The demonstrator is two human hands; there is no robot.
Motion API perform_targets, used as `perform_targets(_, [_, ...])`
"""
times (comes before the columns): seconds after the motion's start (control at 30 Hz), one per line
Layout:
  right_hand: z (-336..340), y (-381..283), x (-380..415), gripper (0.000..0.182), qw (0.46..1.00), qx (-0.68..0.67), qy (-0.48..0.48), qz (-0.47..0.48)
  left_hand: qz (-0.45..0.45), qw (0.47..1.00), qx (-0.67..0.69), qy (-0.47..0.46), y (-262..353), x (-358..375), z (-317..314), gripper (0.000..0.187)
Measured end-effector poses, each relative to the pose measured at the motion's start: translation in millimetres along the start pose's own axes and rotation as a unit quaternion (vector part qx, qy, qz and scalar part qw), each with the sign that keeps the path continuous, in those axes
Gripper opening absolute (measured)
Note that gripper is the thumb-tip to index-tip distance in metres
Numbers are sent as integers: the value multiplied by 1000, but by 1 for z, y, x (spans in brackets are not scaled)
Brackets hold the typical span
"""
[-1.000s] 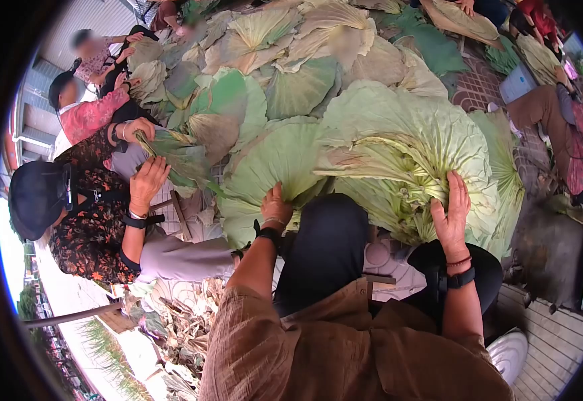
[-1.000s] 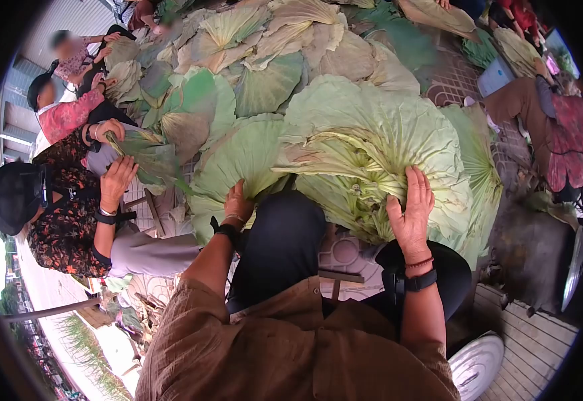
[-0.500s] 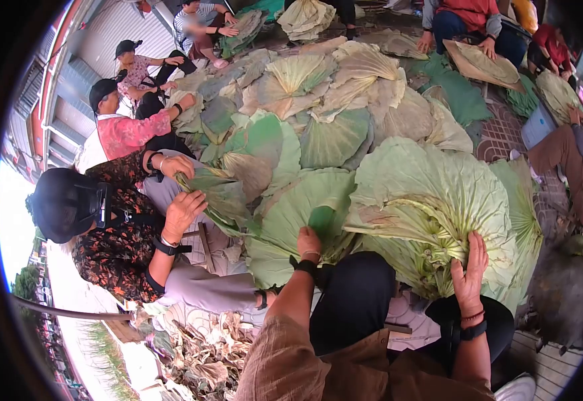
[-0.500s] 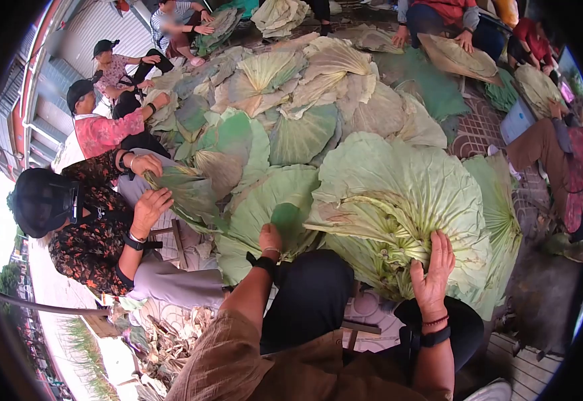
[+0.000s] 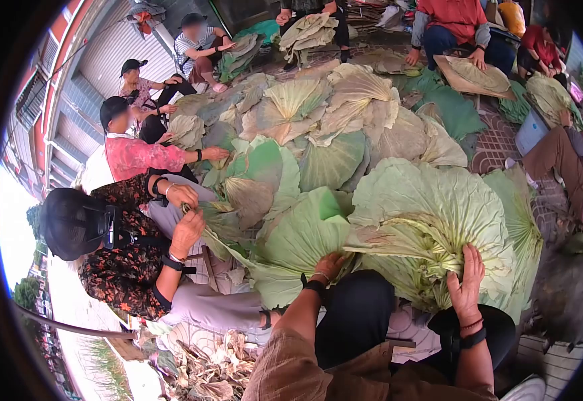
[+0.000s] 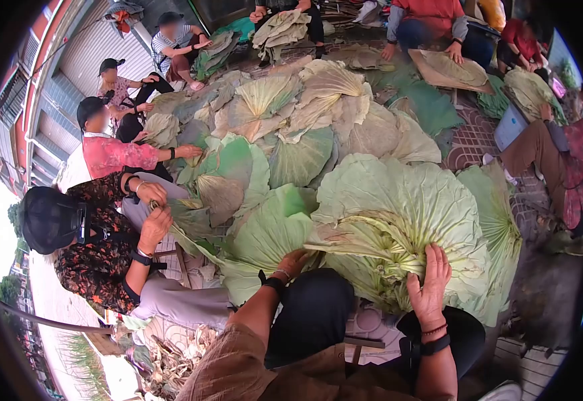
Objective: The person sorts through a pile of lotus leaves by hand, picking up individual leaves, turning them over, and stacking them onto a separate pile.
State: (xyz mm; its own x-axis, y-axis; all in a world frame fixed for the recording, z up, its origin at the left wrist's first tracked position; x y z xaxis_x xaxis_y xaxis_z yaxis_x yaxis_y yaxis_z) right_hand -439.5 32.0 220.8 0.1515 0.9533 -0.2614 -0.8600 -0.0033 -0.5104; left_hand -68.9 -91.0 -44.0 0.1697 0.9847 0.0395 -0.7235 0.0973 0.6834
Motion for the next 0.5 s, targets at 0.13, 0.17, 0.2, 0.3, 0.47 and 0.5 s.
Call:
perform_targets(0.13, [0, -1, -1, 65, 1000, -3, 10, 3, 18, 1000, -2, -20, 1, 0, 12, 34])
perform_targets(0.17, [-1, -1, -2, 66, 1000, -7, 16, 5, 105, 992, 67, -27, 12, -2, 28, 31])
perform_targets(0.2, [0, 0, -1, 67, 1000, -9, 20, 0, 88, 995, 37, 14, 7, -9, 38, 29])
perform_targets(0.3, [-2, 3, 1, 65, 999, -11, 49, 16, 104, 984, 120, 85, -41, -32, 60, 24])
perform_targets(0.47, [-4, 9, 5, 63, 998, -10, 66, 2, 113, 958, 260, 43, 84, -48, 150, 14])
perform_targets(0.5, [-5, 10, 4, 64, 998, -3, 64, 9, 90, 970, 225, 35, 115, -54, 162, 15])
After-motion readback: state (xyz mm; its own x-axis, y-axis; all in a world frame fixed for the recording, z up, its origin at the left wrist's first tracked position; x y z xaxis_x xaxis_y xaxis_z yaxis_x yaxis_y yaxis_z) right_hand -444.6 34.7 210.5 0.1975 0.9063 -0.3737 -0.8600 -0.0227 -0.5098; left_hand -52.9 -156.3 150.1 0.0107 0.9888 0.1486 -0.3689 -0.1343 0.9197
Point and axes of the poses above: each hand's wrist, its own x-axis away from the middle knuckle, its own z-axis out of the back of the hand, y = z × x, the point moved 3 cm from there along -x, towards the middle knuckle
